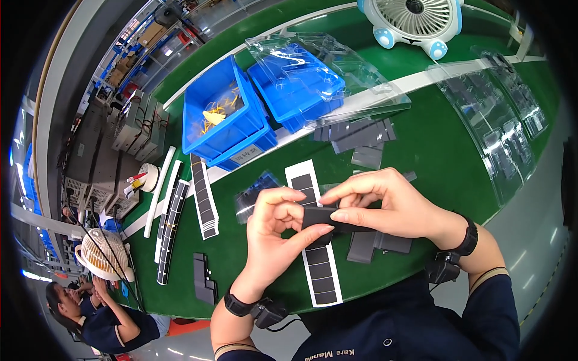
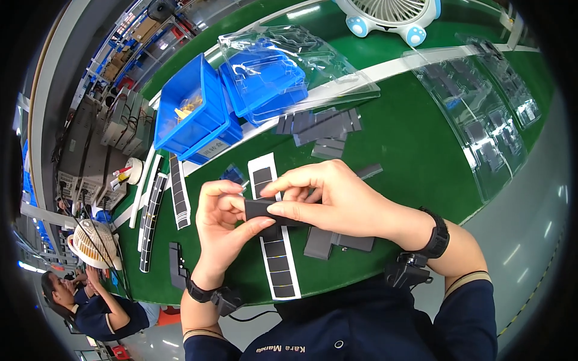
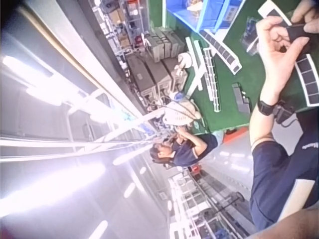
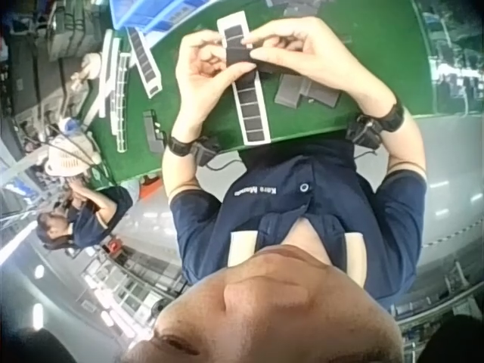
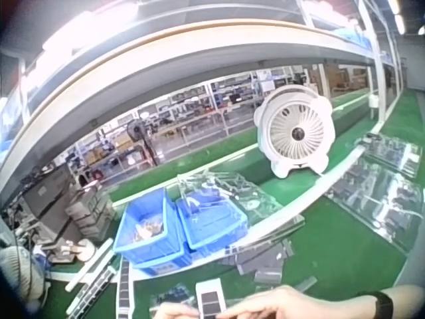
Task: Applying labels and protective films to plastic electronic housing parts at a factory workbench.
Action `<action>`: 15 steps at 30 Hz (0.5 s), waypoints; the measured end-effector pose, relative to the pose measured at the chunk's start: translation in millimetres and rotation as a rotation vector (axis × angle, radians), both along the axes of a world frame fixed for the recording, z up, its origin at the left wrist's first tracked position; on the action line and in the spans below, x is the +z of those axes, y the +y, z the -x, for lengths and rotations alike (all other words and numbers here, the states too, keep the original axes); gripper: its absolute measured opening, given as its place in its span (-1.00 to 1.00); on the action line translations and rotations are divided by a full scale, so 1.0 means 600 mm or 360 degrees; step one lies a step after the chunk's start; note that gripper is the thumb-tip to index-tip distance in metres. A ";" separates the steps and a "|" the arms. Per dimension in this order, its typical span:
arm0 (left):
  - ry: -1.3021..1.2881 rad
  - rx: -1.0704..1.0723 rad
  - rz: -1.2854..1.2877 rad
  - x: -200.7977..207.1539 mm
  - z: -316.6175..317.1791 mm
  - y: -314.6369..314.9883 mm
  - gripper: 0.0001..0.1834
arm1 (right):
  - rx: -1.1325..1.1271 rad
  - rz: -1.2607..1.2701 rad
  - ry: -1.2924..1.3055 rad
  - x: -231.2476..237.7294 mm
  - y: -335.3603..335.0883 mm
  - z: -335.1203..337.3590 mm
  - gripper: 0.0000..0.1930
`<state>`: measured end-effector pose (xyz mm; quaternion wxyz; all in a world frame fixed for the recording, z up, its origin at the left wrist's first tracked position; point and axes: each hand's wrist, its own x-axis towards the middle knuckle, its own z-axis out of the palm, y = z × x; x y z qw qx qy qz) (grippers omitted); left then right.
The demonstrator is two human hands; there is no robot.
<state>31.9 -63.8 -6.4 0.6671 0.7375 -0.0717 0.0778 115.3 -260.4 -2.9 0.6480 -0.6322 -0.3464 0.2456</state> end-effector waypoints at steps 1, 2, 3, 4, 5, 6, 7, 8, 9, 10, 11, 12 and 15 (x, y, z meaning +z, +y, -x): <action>-0.0048 -0.0003 -0.0141 0.000 0.001 -0.003 -0.48 | -0.0004 -0.0002 0.0002 -0.002 -0.001 -0.002 -0.74; 0.0009 0.0028 -0.0207 -0.003 0.002 -0.004 -0.42 | 0.0025 0.0017 0.0064 -0.005 -0.002 -0.004 -0.76; 0.0007 0.0025 -0.0209 -0.003 0.001 -0.005 -0.42 | 0.0055 0.0036 0.0126 -0.009 -0.002 -0.006 -0.77; -0.0035 0.0013 -0.0220 -0.002 0.001 -0.007 -0.46 | 0.0053 0.0035 0.0125 -0.018 -0.001 -0.007 -0.77; -0.0080 0.0001 -0.0230 -0.002 0.001 -0.010 -0.50 | 0.0088 -0.0062 0.0183 -0.029 0.001 -0.010 -0.78; -0.0083 -0.0001 -0.0230 -0.001 0.000 -0.012 -0.50 | 0.0123 -0.0158 0.0240 -0.034 0.000 -0.010 -0.78; -0.0041 0.0007 -0.0216 -0.001 0.001 -0.013 -0.50 | 0.0129 -0.0160 0.0238 -0.033 0.002 -0.008 -0.78; -0.0001 0.0015 -0.0200 0.000 0.002 -0.013 -0.50 | 0.0118 -0.0202 0.0246 -0.030 0.005 -0.006 -0.78; -0.0003 0.0021 -0.0202 0.000 0.003 -0.014 -0.50 | 0.0108 -0.0244 0.0254 -0.027 0.007 -0.003 -0.78; 0.0057 0.0018 -0.0083 0.000 0.002 -0.014 -0.50 | 0.0111 -0.0178 0.0220 -0.017 0.004 0.001 -0.75; 0.0116 0.0017 0.0036 0.000 0.003 -0.014 -0.50 | 0.0121 -0.0178 0.0213 -0.012 0.004 0.000 -0.75; 0.0151 0.0018 0.0017 0.000 0.006 -0.011 -0.50 | 0.0127 -0.0049 -0.0126 -0.009 0.004 -0.003 -0.73; 0.0221 0.0074 0.0121 0.005 0.018 -0.012 -0.51 | 0.0160 0.0045 -0.0466 -0.009 0.004 -0.007 -0.69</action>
